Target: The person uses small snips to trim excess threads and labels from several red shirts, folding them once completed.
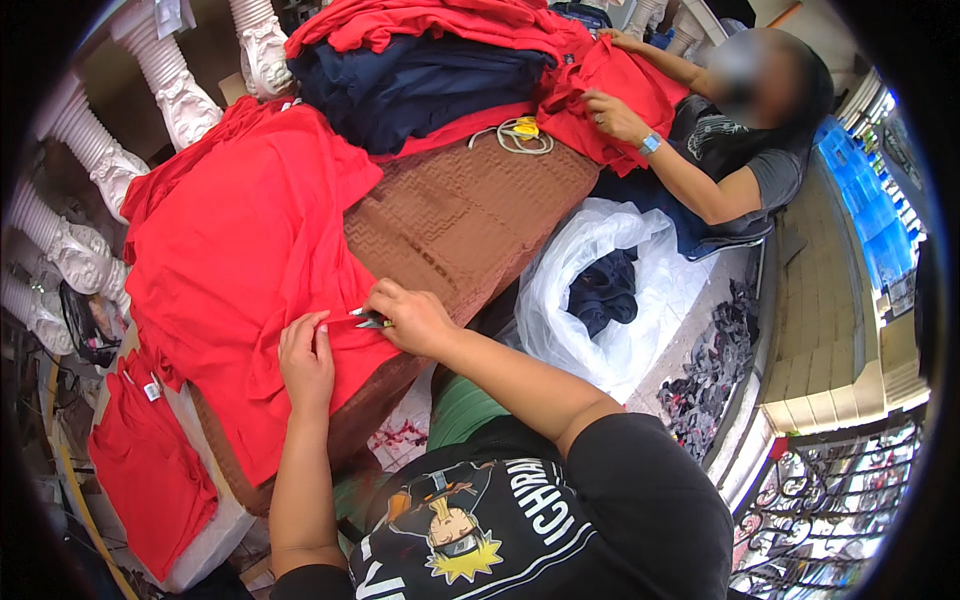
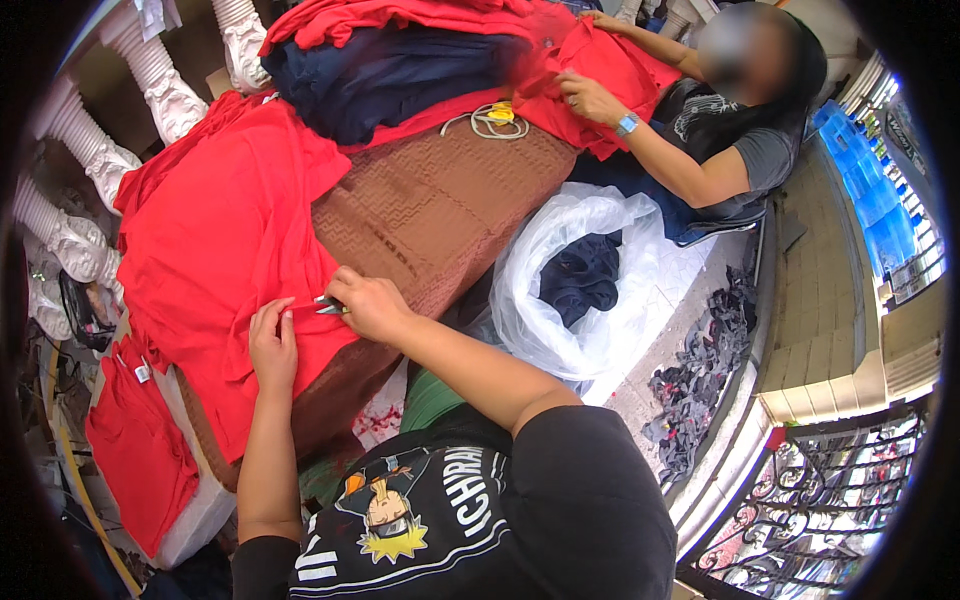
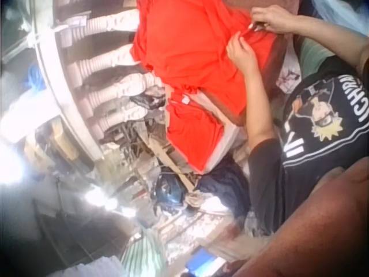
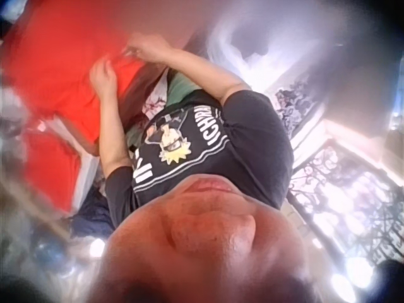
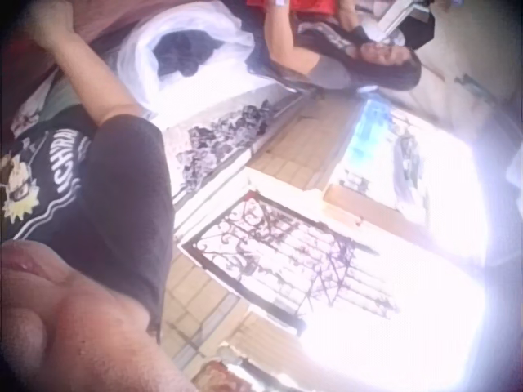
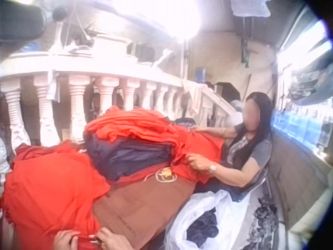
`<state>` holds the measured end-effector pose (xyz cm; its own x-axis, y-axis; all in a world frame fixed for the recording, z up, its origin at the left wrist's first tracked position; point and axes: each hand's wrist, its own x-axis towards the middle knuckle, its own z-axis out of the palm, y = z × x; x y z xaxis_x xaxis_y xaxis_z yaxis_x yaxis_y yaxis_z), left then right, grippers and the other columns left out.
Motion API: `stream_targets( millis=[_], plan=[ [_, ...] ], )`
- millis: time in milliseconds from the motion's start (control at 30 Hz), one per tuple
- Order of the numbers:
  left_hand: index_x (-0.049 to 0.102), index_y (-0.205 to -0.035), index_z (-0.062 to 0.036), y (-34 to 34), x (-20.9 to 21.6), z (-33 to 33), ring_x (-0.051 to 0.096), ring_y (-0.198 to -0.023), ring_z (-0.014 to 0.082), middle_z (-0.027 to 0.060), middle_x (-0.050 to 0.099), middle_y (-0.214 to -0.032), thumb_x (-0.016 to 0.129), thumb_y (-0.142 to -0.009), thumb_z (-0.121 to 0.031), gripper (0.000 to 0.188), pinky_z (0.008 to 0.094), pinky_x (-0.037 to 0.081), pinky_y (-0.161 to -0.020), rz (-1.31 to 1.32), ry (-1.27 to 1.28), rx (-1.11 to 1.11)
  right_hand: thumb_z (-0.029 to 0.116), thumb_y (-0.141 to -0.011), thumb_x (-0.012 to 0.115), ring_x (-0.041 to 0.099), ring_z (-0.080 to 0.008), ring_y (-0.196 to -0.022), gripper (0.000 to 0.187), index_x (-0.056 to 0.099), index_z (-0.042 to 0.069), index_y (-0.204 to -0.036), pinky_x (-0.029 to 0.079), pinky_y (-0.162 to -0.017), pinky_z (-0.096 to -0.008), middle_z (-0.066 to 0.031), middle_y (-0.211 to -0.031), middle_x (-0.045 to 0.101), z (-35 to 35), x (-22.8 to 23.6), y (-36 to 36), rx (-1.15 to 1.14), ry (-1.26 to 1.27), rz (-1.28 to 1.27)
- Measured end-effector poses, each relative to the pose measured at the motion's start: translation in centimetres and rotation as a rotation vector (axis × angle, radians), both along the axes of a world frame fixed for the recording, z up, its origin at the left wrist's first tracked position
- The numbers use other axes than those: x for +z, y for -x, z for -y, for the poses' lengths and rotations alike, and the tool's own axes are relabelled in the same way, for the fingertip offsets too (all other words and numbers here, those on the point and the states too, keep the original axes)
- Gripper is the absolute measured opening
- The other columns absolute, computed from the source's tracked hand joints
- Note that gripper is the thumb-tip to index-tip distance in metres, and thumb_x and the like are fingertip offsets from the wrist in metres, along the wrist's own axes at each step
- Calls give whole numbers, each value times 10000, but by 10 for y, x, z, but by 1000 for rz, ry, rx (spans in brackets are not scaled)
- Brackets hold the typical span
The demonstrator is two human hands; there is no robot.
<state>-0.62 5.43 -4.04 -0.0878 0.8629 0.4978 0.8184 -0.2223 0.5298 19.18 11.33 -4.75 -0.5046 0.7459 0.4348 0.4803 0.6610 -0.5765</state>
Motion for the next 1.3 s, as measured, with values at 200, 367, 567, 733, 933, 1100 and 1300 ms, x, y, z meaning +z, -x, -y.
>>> stream_targets(
  millis=[200, 367, 567, 733, 933, 1100, 1300],
  plan=[
    [638, -1081, -22, -75, 98, 61, 563, -1076, 299, 132, 622, -1108, 658, -788, -38, 294, 391, 429, -947, 146, -30, -545, 70, -696, 659, 640, -318, -856, 278, 609, 94, -968, 520, -709, -442, -88, -1008, 593, 1, 0, -4, 28, 32, -10],
    [585, -1256, -46, -148, 176, 128, 582, -1060, 248, 105, 566, -1240, 660, -832, -217, 463, 331, 481, -856, 348, -116, -1475, 39, -692, 621, 637, -317, -876, 343, 607, 115, -1026, 523, -733, -444, -82, -1036, 594, 3, 7, -7, 77, -8, 62],
    [595, -822, -129, -197, 181, 161, 527, -803, 197, 14, 544, -856, 550, -758, -227, 125, 328, 414, -685, 639, -293, -1385, 45, -694, 631, 639, -309, -893, 391, 598, 116, -1077, 524, -733, -440, -74, -1076, 594, 9, 7, -18, 120, -51, 114],
    [554, -757, -130, -211, 189, 169, 525, -791, 187, 4, 538, -849, 552, -744, -219, 90, 317, 408, -657, 632, -336, -1359, 48, -693, 635, 642, -316, -867, 391, 603, 112, -1077, 523, -722, -443, -85, -1062, 604, 7, 3, -17, 116, -26, 92],
    [592, -997, -96, -171, 168, 153, 570, -914, 220, 41, 568, -1028, 556, -821, -216, 216, 341, 457, -738, 553, -99, -1457, 47, -698, 634, 641, -321, -860, 299, 645, 91, -994, 522, -716, -444, -101, -966, 636, -13, 18, -6, 152, -28, 178],
    [726, -984, -159, -107, 146, 108, 628, -804, 164, -2, 672, -963, 712, -798, -138, 188, 306, 482, -687, 255, 97, -1227, 16, -698, 641, 649, -309, -849, 253, 661, 69, -945, 529, -720, -402, -101, -924, 659, -33, 44, -12, 82, -150, -64],
    [701, -879, -15, -81, 105, 114, 658, -812, 211, 105, 688, -877, 675, -820, -28, 66, 321, 516, -752, 521, 366, -696, 67, -818, 676, 679, -202, -820, 185, 670, 67, -1003, 516, -716, -322, -116, -891, 693, -62, 69, -74, -412, -161, -238]
  ],
)
